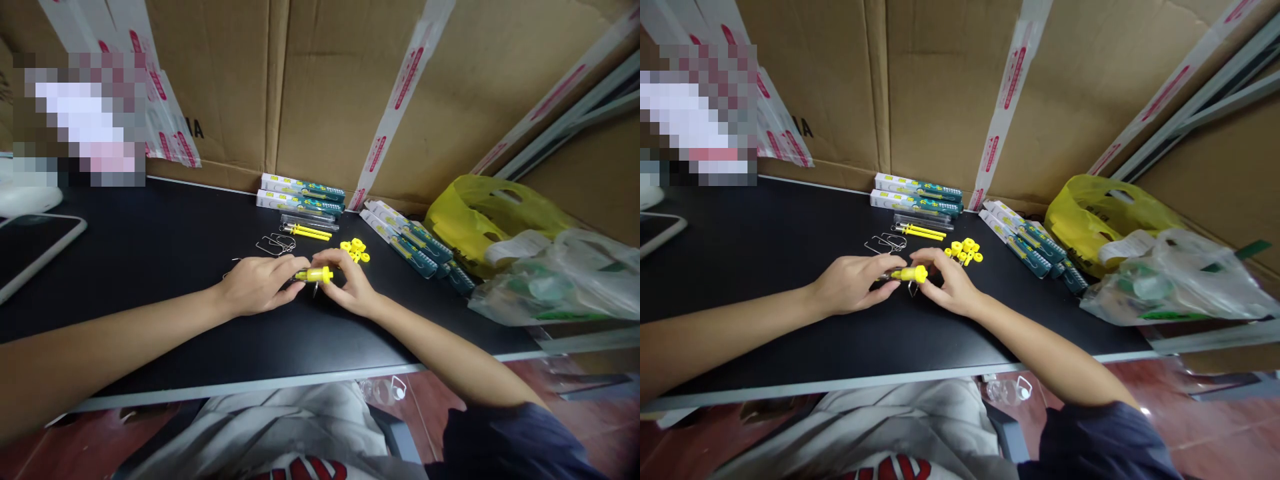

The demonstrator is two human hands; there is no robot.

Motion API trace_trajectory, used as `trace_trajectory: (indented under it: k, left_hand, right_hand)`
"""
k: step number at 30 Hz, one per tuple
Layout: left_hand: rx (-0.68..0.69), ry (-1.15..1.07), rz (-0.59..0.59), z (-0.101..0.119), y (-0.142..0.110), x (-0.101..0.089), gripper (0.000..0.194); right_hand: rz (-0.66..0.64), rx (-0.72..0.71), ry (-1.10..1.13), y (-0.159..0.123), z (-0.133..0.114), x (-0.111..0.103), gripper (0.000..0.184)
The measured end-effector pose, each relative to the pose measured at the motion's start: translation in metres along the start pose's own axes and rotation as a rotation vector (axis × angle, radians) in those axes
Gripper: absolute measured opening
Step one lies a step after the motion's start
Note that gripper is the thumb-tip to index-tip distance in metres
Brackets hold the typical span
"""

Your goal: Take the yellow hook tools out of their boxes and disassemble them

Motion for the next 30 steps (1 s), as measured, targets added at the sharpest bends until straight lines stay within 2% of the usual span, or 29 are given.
trace_trajectory:
  k: [8, 15, 22, 26, 30]
  left_hand:
    - [0.019, -0.038, -0.097, 0.000, 0.001, 0.001, 0.019]
    - [0.001, -0.029, -0.084, 0.007, 0.003, -0.001, 0.020]
    - [-0.019, -0.013, -0.143, 0.010, 0.006, -0.002, 0.023]
    - [-0.009, 0.007, -0.114, 0.010, 0.007, -0.003, 0.026]
    - [-0.007, 0.025, -0.103, 0.009, 0.006, -0.002, 0.028]
  right_hand:
    - [-0.009, -0.108, -0.064, -0.004, -0.006, 0.008, 0.024]
    - [0.009, -0.165, -0.163, -0.006, -0.006, 0.013, 0.030]
    - [-0.007, -0.043, -0.184, -0.011, -0.004, 0.016, 0.031]
    - [0.035, -0.005, -0.135, -0.011, -0.007, 0.016, 0.029]
    - [0.007, 0.026, -0.107, -0.010, -0.007, 0.016, 0.030]
Point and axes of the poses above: each hand's wrist, its own y-axis towards the middle knuckle, its own x-axis out of the palm, z = x × y, the point moved 2 cm from there along y, towards the middle knuckle, and after that the axes turned 6 degrees about x, right-handed, at the moved point
